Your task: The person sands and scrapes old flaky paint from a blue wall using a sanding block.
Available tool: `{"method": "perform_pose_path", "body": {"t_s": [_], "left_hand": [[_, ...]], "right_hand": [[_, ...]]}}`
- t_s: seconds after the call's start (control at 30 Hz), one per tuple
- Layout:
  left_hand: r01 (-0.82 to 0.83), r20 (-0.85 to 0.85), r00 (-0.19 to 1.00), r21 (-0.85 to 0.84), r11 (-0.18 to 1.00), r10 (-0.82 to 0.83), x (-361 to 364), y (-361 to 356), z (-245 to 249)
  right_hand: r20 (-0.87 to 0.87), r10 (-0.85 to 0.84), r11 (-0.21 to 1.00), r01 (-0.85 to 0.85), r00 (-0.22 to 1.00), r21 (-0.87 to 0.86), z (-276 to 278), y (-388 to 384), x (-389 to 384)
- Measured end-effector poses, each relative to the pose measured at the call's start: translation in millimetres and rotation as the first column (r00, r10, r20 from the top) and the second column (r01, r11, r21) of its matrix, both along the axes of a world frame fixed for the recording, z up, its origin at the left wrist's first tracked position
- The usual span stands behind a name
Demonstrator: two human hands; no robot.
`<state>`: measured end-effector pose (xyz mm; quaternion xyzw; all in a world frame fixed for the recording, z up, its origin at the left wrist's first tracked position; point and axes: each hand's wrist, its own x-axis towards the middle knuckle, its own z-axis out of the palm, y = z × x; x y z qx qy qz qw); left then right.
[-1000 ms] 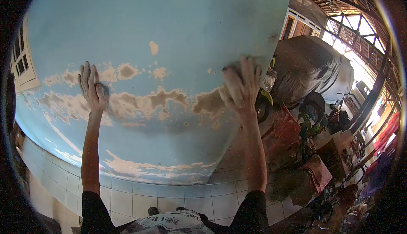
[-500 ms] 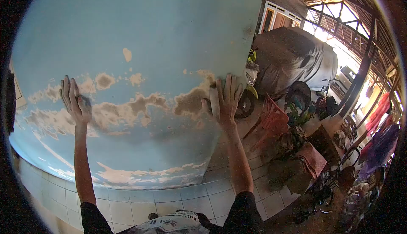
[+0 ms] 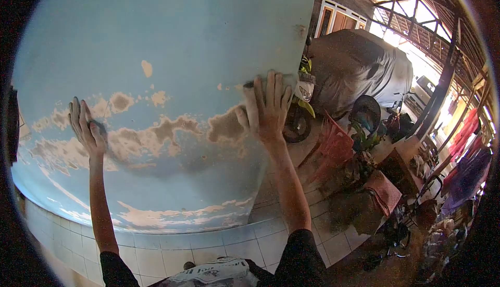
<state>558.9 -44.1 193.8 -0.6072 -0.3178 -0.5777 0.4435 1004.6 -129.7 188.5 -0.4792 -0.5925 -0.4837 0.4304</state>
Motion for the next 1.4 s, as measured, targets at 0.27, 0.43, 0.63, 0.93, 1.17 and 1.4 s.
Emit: {"method": "perform_pose_path", "body": {"t_s": [0.27,0.43,0.63,0.93,1.17,1.4], "left_hand": [[0.003,0.006,1.000,0.000,1.000,-0.003,0.2,0.4,0.5],[0.017,0.015,1.000,-0.005,1.000,-0.017,1.4,-0.6,-0.8],[0.012,0.009,1.000,0.007,1.000,-0.012,0.4,1.4,-0.4],[0.027,-0.001,1.000,-0.023,0.999,-0.027,1.0,-1.2,0.1],[0.037,0.007,0.999,0.022,0.999,-0.037,-1.3,4.2,0.3],[0.033,-0.006,0.999,0.018,0.999,-0.033,-2.1,2.7,0.2]], "right_hand": [[0.146,-0.080,0.992,0.064,0.986,0.110,71.6,2.6,-6.2],[-0.046,0.065,0.989,-0.070,0.997,-0.129,-12.6,-5.7,-13.2],[-0.041,0.017,1.000,-0.017,0.999,0.006,59.6,0.4,-6.8],[-0.154,-0.063,0.972,0.026,0.986,-0.234,-158.9,2.3,-4.6],[-0.180,0.057,0.992,-0.077,0.982,-0.103,-92.9,1.2,-9.5],[-0.074,0.080,0.997,-0.081,0.994,-0.003,-6.9,1.9,-2.3]]}}
